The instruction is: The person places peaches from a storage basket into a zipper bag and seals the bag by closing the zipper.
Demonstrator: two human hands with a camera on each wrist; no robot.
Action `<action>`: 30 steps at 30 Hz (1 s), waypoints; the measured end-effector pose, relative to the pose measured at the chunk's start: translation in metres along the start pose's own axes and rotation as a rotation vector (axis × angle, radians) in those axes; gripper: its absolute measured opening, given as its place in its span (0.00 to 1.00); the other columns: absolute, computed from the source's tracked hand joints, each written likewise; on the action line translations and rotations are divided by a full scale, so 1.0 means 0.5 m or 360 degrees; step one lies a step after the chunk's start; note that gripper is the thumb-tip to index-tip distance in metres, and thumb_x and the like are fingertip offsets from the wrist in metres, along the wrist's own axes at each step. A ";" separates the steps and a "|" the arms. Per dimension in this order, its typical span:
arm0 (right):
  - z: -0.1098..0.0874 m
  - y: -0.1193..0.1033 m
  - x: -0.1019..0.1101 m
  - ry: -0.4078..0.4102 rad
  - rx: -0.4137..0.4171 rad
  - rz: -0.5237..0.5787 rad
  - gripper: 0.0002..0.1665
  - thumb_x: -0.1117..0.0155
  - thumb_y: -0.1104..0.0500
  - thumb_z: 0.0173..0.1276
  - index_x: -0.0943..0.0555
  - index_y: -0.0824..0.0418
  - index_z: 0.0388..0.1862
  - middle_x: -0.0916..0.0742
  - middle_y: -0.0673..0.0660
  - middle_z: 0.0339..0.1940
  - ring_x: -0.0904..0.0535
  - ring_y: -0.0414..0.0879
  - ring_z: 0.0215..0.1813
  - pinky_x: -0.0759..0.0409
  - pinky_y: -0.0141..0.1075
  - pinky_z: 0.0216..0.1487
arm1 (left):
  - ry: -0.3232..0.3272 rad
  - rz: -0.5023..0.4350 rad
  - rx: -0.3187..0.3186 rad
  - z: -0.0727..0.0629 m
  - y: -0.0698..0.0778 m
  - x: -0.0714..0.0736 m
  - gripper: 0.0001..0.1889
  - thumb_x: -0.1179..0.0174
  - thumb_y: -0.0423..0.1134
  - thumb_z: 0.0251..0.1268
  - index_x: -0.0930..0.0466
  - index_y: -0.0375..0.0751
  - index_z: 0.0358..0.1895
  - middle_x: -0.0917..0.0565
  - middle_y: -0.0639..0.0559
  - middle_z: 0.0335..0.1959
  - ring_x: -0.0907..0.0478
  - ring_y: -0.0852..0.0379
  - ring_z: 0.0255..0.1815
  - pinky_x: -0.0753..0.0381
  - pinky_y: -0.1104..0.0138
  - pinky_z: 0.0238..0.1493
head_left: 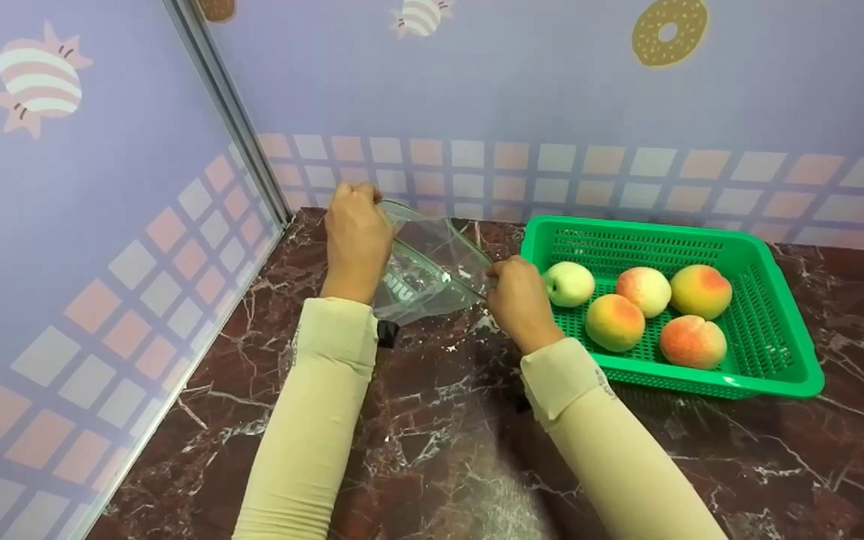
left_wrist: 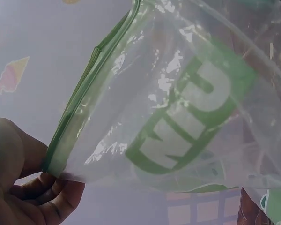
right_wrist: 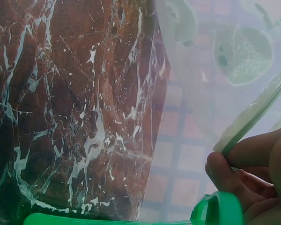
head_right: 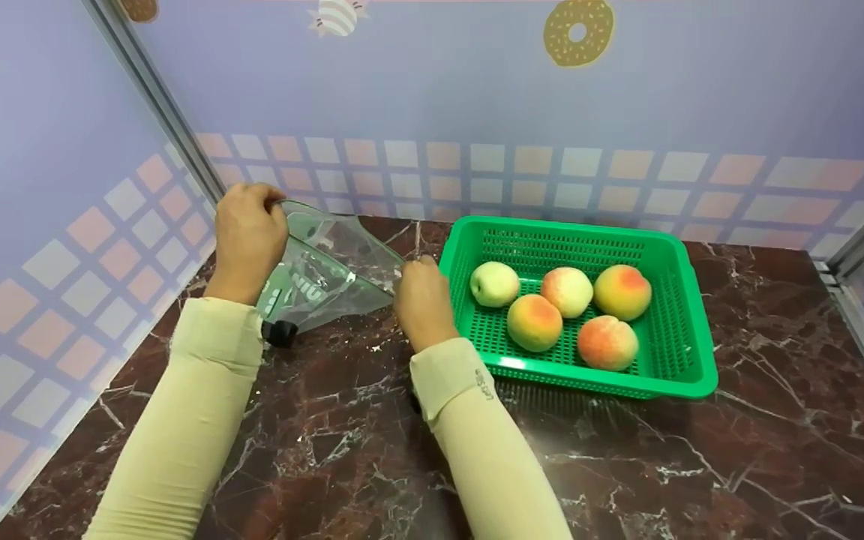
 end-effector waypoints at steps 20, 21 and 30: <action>-0.006 0.029 0.046 -0.0081 -0.0055 0.0128 0.16 0.40 0.64 0.65 0.16 0.65 0.50 0.16 0.64 0.50 0.19 0.58 0.50 0.20 0.49 0.51 | -0.0237 -0.0038 -0.0026 -0.020 0.050 -0.041 0.09 0.45 0.33 0.67 0.14 0.36 0.37 0.16 0.42 0.38 0.19 0.44 0.41 0.19 0.56 0.44; -0.007 0.031 0.049 -0.0078 -0.0060 0.0133 0.16 0.39 0.64 0.65 0.16 0.64 0.51 0.16 0.63 0.50 0.19 0.58 0.50 0.20 0.49 0.51 | -0.0237 -0.0043 -0.0029 -0.021 0.053 -0.044 0.10 0.45 0.33 0.67 0.14 0.36 0.37 0.16 0.42 0.38 0.18 0.44 0.41 0.19 0.57 0.44; -0.010 0.050 0.057 -0.0062 -0.0065 0.0176 0.19 0.36 0.63 0.62 0.16 0.65 0.52 0.16 0.65 0.51 0.19 0.57 0.50 0.21 0.49 0.53 | -0.0312 -0.0025 -0.0004 -0.019 0.070 -0.067 0.08 0.43 0.34 0.65 0.14 0.37 0.38 0.17 0.42 0.40 0.19 0.44 0.43 0.19 0.56 0.47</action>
Point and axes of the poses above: each hand's wrist, its own z-axis towards the middle knuckle, its own x-axis out of the back of the hand, y = z × x, the point moved 2 cm from there along z, towards the middle knuckle
